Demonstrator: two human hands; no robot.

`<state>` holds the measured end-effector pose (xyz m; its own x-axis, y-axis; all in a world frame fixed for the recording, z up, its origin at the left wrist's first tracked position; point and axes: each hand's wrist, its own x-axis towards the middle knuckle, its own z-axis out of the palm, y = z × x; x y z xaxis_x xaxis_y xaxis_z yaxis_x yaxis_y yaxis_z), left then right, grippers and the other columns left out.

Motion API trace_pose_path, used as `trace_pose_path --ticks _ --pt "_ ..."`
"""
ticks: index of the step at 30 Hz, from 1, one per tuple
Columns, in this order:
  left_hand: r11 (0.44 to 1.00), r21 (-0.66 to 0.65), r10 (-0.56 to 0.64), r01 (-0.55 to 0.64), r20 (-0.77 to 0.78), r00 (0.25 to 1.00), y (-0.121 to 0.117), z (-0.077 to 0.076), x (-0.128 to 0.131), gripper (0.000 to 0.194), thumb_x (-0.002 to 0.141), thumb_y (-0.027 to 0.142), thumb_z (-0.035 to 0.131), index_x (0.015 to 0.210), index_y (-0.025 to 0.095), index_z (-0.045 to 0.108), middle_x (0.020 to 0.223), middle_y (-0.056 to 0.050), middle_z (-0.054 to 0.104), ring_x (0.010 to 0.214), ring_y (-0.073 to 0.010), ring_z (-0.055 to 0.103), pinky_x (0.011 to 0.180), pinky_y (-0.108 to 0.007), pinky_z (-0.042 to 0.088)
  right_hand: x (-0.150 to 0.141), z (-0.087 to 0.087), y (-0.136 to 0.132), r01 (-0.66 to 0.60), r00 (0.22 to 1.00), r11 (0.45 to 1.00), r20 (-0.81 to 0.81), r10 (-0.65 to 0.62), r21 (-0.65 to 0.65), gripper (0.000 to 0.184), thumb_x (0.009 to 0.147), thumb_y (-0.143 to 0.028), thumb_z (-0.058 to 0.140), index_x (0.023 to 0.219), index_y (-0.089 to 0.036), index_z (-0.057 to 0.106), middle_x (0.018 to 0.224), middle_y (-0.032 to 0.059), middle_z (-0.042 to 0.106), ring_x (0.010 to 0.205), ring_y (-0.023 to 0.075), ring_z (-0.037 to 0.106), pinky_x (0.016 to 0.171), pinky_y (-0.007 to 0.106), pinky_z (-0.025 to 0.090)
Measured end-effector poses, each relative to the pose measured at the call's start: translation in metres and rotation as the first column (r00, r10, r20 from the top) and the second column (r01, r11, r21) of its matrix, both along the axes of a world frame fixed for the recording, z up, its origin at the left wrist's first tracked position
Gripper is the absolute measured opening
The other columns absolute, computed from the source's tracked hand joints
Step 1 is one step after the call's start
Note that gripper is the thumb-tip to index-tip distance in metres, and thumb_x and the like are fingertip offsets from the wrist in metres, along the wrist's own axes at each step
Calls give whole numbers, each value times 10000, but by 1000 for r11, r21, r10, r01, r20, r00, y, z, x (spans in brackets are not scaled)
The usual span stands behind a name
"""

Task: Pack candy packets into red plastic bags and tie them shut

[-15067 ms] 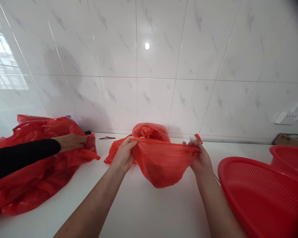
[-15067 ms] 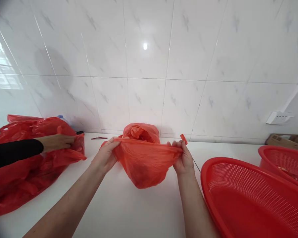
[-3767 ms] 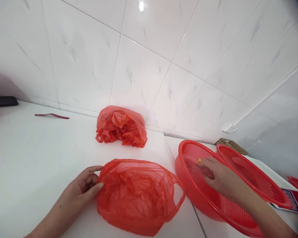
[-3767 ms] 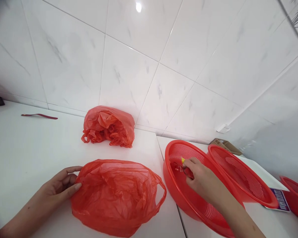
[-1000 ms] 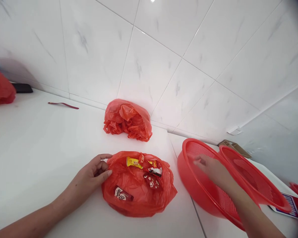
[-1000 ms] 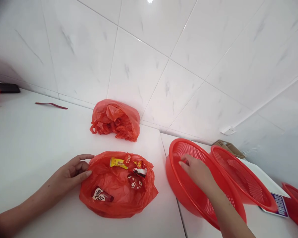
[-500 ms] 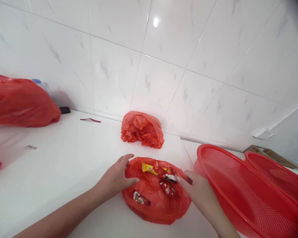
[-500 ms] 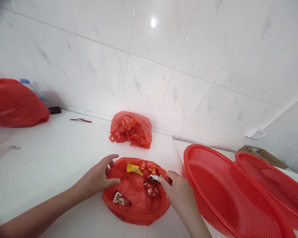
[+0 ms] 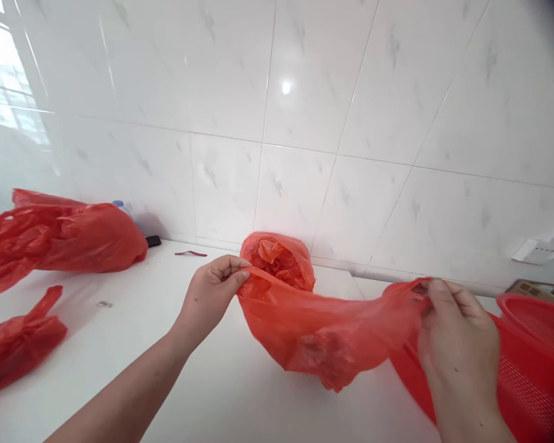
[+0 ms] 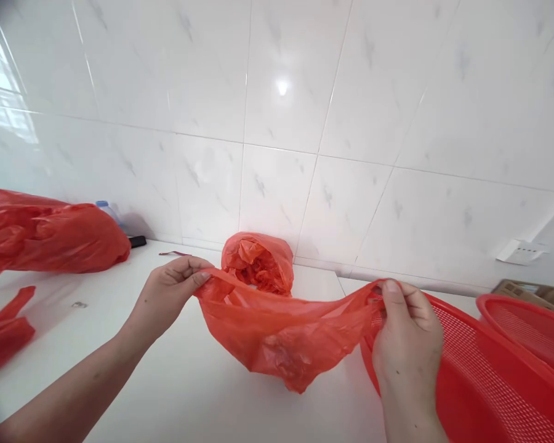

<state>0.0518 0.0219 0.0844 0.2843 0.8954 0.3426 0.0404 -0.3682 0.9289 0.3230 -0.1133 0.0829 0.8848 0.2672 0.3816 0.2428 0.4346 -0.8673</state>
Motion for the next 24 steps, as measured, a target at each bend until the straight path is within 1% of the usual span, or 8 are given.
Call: trace_pose_path --ticks 4,7,10,13,15,17,21,24 --pt "999 42 -7 8 -12 1000 -3 8 2 207 838 357 571 737 179 604 687 9 634 644 -134 557 587 -229 440 8 -10 9 -175 978 982 -104 182 74 169 715 -359 720 796 -234 639 869 2 641 800 160 617 693 294 520" --pt "988 -48 -145 147 48 988 -4 4 7 311 855 413 549 666 166 552 600 35 555 559 -94 479 528 -196 382 12 -10 12 -383 896 921 -213 389 72 172 719 -361 712 782 -235 614 919 37 671 931 224 636 698 318 543" --pt "940 -173 -262 295 191 946 -6 -3 15 354 862 440 534 653 156 553 601 24 556 550 -94 483 524 -199 383 11 -8 13 -443 821 888 -341 457 124 155 756 -363 685 821 -247 604 945 31 672 986 227 635 738 326 556" --pt "861 -322 -283 394 341 897 -8 -11 24 336 842 446 568 691 148 604 679 -12 625 593 -120 549 558 -221 434 5 -10 14 -485 690 852 -513 511 197 115 782 -295 667 862 -240 605 743 -21 617 717 126 643 649 252 557" --pt "793 -427 -249 435 425 870 -10 -16 31 328 832 468 578 806 150 653 784 -48 674 678 -161 611 620 -256 482 -2 -14 14 -563 570 779 -553 608 276 105 798 -291 656 795 -214 584 560 -71 472 457 43 481 461 151 461" --pt "728 -490 -214 480 502 838 -13 -20 37 376 835 495 564 962 155 664 908 -83 696 803 -211 648 706 -300 512 -11 -16 14 -635 523 715 -517 677 294 207 818 -376 632 736 -202 556 478 -95 353 351 22 284 336 133 301" --pt "652 -531 -188 541 578 794 -20 -25 44 460 849 525 527 1088 150 641 1026 -116 692 931 -255 649 781 -334 519 -34 -13 8 -729 613 683 -393 685 52 374 847 -561 512 976 -224 610 415 -86 378 336 39 219 340 167 227" --pt "633 -525 -212 569 590 779 -27 -29 47 427 861 508 521 1085 164 639 1012 -107 696 895 -237 657 733 -309 519 -51 -10 4 -788 610 591 -348 712 -173 476 846 -562 519 1193 -238 554 435 -74 438 354 48 305 359 159 196"
